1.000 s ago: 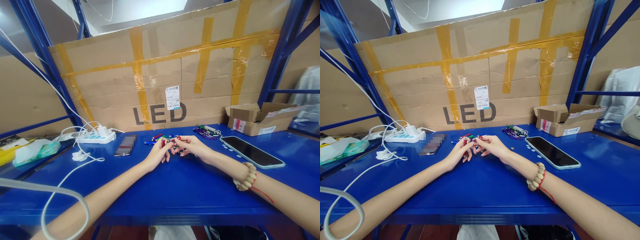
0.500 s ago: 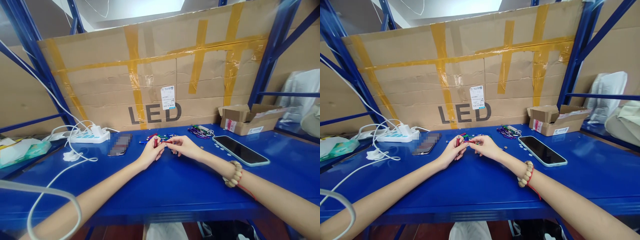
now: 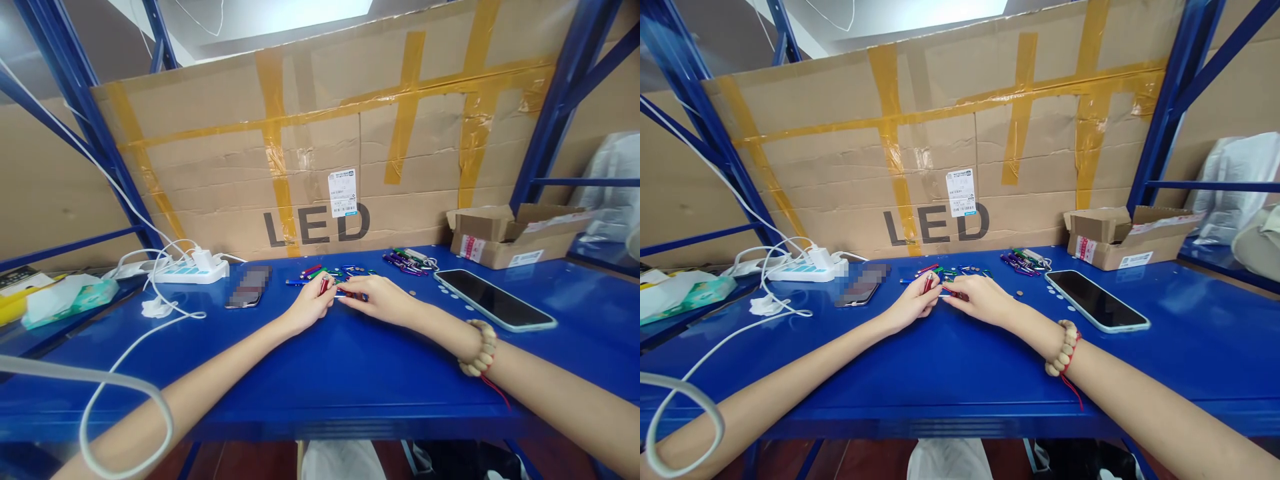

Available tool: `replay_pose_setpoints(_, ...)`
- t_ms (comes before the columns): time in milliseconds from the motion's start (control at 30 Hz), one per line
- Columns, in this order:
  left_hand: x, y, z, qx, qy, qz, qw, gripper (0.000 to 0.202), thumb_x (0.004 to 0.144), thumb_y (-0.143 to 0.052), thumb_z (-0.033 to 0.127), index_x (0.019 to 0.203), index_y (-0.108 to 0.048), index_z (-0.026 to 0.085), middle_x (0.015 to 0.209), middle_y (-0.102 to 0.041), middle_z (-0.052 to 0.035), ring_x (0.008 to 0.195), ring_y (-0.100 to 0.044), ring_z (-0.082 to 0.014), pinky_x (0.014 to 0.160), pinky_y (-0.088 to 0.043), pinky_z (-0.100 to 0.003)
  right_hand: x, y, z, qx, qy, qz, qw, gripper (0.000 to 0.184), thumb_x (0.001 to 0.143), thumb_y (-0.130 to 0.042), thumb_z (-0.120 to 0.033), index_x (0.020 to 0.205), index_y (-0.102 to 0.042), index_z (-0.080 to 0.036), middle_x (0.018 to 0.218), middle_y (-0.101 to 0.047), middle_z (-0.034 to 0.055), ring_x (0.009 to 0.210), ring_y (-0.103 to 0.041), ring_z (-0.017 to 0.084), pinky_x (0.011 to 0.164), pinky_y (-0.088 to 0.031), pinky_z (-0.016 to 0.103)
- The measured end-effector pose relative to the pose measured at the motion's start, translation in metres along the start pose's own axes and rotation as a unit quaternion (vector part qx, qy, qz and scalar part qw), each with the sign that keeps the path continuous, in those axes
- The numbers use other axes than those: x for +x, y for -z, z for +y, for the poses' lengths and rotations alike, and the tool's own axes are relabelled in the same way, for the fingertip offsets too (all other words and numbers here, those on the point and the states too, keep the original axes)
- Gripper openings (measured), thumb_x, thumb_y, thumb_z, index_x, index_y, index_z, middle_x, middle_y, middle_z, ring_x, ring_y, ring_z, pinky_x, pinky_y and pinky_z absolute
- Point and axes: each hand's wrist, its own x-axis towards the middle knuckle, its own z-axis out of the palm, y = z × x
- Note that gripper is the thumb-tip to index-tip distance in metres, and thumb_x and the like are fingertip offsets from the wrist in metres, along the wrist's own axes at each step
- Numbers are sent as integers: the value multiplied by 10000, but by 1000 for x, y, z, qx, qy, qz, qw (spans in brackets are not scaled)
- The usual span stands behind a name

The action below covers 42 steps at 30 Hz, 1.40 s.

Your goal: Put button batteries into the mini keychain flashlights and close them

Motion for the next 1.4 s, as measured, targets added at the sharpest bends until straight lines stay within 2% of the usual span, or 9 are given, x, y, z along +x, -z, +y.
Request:
replay_pose_setpoints(100,-2,2,0,45,7,-37,998,307,810,-546,382,721,-305,213,510,-292,108,387,-249,-38,362,-182,-136,0,-1,-3,23,-3,-33,999,258,872,-475,-304,723,-628,-158,661,-594,24,562,-495,121,539,-352,229)
replay_pose_setpoints(200,-4,2,0,80,9,-63,995,279,822,-526,371,729,-320,209,532,-313,93,418,-275,-49,381,-205,-145,0,-3,-2,80,-22,-60,995,285,822,-520,-300,582,-556,-150,521,-494,-25,481,-410,88,481,-293,209)
replay_pose_setpoints(367,-5,1,-1,100,-5,-70,993,281,834,-512,385,724,-327,206,550,-337,77,466,-293,-65,405,-225,-157,0,-6,2,103,-12,-60,993,302,810,-500,-290,548,-524,-144,483,-419,-41,469,-334,75,473,-268,208)
replay_pose_setpoints(533,-6,1,1,83,0,-60,995,354,820,-525,482,723,-324,207,549,-316,82,444,-278,-57,390,-198,-155,1,-6,2,84,2,-42,996,309,823,-454,-266,553,-542,-144,527,-491,-10,478,-353,83,501,-296,220)
replay_pose_setpoints(767,-6,-3,2,53,2,-41,998,398,808,-529,521,717,-300,209,549,-306,89,428,-260,-44,385,-187,-148,3,-7,5,91,14,-17,996,294,844,-435,-253,593,-549,-151,562,-518,0,508,-398,97,534,-324,223)
replay_pose_setpoints(1000,-5,-4,7,-2,6,20,1000,251,787,-483,395,720,-319,217,533,-280,85,440,-190,-67,382,-111,-165,3,-2,7,54,-7,27,998,290,907,-398,-275,804,-642,-157,756,-651,54,657,-545,150,637,-390,246)
replay_pose_setpoints(1133,-3,-2,5,109,-31,37,993,185,702,-498,235,650,-324,204,541,-299,68,466,-239,-75,426,-177,-188,1,1,3,12,-49,84,995,299,923,-395,-305,951,-667,-186,856,-672,60,752,-604,162,663,-408,232)
replay_pose_setpoints(1233,-1,-1,0,235,-76,33,968,208,667,-491,167,580,-303,194,546,-318,51,514,-277,-92,489,-228,-217,0,-1,-2,-32,-48,114,992,315,935,-380,-304,1018,-661,-189,917,-674,66,820,-624,166,673,-418,220)
replay_pose_setpoints(1400,0,-1,-5,302,-59,25,951,226,697,-456,190,560,-276,196,532,-295,54,512,-273,-96,508,-230,-231,1,-5,-5,-102,-13,101,990,328,947,-365,-329,1033,-649,-191,942,-679,71,847,-634,175,680,-437,228)
